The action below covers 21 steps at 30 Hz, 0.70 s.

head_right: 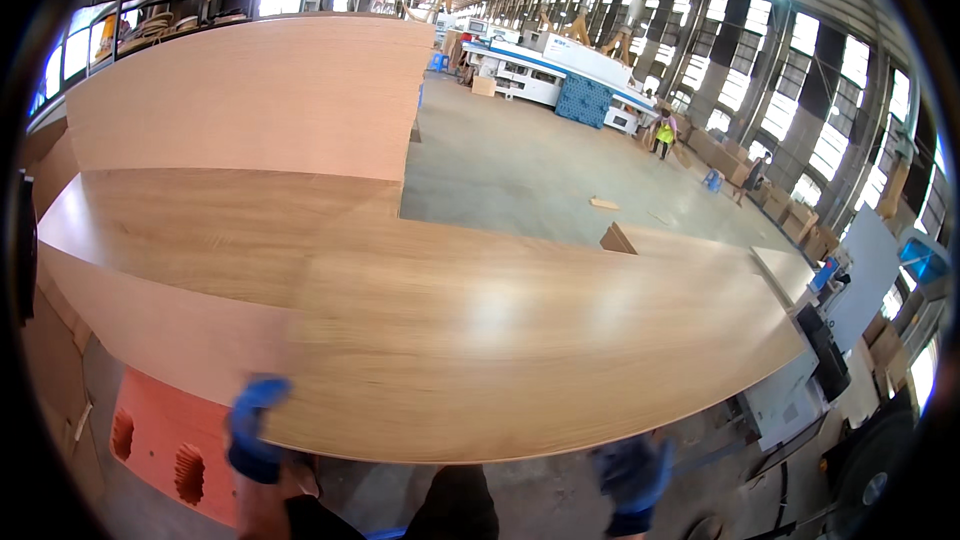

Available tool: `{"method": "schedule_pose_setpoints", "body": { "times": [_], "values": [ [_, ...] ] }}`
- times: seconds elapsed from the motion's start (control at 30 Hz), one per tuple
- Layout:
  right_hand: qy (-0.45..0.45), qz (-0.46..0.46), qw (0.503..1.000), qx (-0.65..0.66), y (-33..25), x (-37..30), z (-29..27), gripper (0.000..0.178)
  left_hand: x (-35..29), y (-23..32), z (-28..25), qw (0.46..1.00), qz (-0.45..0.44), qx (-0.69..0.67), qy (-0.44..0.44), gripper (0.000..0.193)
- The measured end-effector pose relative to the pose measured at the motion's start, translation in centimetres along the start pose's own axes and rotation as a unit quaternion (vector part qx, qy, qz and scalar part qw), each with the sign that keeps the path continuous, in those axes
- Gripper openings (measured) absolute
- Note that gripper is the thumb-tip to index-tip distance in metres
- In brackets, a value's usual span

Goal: The person repeatedly picks up large, light-colored wooden panels from a stack and places them onto a metal workbench. The person wears blue gloves and flip-flops while performing this repetitive stacking task in a workshop environment.

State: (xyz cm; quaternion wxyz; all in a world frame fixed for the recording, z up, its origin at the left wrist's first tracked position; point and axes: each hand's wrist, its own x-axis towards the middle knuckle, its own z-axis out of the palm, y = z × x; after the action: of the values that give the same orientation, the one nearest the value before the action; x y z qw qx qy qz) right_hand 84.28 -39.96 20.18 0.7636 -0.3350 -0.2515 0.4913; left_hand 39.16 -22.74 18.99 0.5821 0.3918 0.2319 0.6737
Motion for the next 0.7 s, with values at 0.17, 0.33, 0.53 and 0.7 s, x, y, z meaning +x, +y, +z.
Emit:
{"method": "schedule_pose_setpoints", "body": {
  "times": [0.17,0.33,0.53,0.7],
  "values": [
    [0.162,-0.179,0.970,0.000,-8.2,2.8,-6.3,0.067,1.9,10.2,-15.9,0.987,0.112,-0.032,0.109,0.041],
    [0.084,-0.277,0.956,-0.052,-4.2,4.2,-2.8,0.051,1.6,17.6,-28.7,0.951,0.249,0.084,0.160,0.049],
    [0.140,-0.202,0.969,0.002,11.3,2.9,13.0,0.040,1.0,22.4,-33.1,0.886,0.194,-0.151,0.392,0.054],
    [-0.268,0.347,0.899,0.009,18.7,1.9,25.3,0.048,5.2,17.2,-26.6,0.932,0.231,0.058,0.273,0.045]
  ]
}}
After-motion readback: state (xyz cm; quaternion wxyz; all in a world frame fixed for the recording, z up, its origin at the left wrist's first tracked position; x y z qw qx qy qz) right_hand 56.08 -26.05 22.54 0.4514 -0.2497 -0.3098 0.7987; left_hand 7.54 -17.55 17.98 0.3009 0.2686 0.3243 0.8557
